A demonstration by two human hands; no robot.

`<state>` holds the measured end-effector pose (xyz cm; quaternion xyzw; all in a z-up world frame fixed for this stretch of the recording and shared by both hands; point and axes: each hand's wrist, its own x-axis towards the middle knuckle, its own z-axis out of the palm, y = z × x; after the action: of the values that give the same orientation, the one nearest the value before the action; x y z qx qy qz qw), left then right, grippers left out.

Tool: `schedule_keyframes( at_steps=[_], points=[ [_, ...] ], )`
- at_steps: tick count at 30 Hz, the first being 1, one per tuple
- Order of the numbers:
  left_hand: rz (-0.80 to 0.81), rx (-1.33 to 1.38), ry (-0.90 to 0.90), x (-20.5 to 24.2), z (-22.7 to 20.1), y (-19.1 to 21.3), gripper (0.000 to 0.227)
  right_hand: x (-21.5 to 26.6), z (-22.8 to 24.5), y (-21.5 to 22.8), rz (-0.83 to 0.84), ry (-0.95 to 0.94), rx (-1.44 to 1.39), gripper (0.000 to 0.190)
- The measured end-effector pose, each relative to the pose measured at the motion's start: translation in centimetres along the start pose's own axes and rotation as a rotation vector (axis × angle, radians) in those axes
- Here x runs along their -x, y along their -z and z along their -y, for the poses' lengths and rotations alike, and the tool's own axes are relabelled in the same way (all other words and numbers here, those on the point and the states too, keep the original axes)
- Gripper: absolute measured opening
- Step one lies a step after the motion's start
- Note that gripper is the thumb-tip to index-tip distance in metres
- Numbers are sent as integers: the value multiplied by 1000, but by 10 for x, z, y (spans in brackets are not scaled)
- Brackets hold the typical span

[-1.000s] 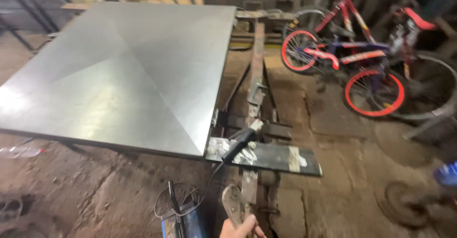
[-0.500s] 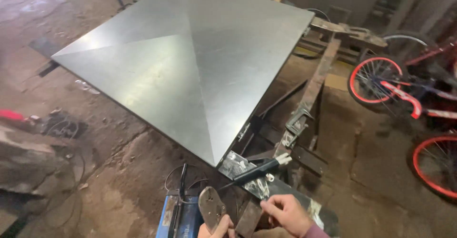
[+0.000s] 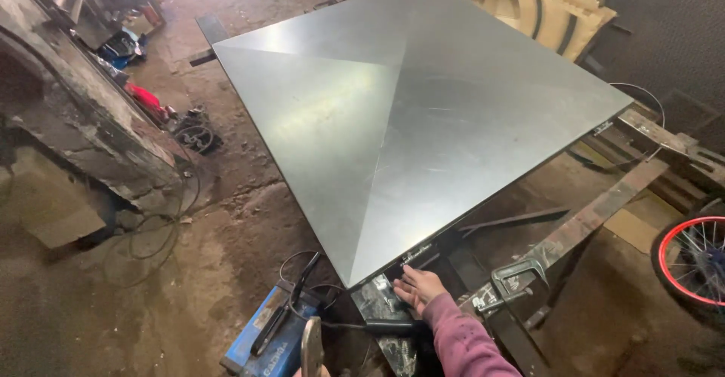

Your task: Assembling or adjusting a metal workpiece using various tools at a workshop bench.

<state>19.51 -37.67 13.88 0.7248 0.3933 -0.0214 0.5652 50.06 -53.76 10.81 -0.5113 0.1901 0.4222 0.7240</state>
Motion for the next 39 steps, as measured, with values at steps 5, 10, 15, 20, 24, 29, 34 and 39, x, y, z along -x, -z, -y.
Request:
schedule_keyframes(
  at_steps=[5, 10, 15, 20, 24, 29, 34, 39],
  points=[
    [20, -314, -118, -37, -30, 21, 44, -41, -12, -1, -14, -7, -32, 40],
    [18, -554, -374, -89, -162, 29, 42, -37, -11, -4, -63, -22, -11, 32],
    [-63, -685, -440, -172, -188, 0, 38, -44, -21, -5, -167, 27, 163, 30],
    [-184, -734, -594, -201, -185, -18, 39, -18, -3, -20, -187, -13, 234, 32],
    [-214, -750, -623, -190, -204, -13, 53, -12, 3, -7, -103, -54, 275, 30],
    [-259, -863, -673, -165, -211, -9, 54, 10, 30, -14, -53, -95, 334, 36],
    [40, -1084, -892, -123, -156, -56, 19, -6, 64, 18, -132, -19, 465, 50],
    [28, 118, -123, -191, -40, -192, 38, -76, 64, 50, -272, 180, 396, 48]
  ],
)
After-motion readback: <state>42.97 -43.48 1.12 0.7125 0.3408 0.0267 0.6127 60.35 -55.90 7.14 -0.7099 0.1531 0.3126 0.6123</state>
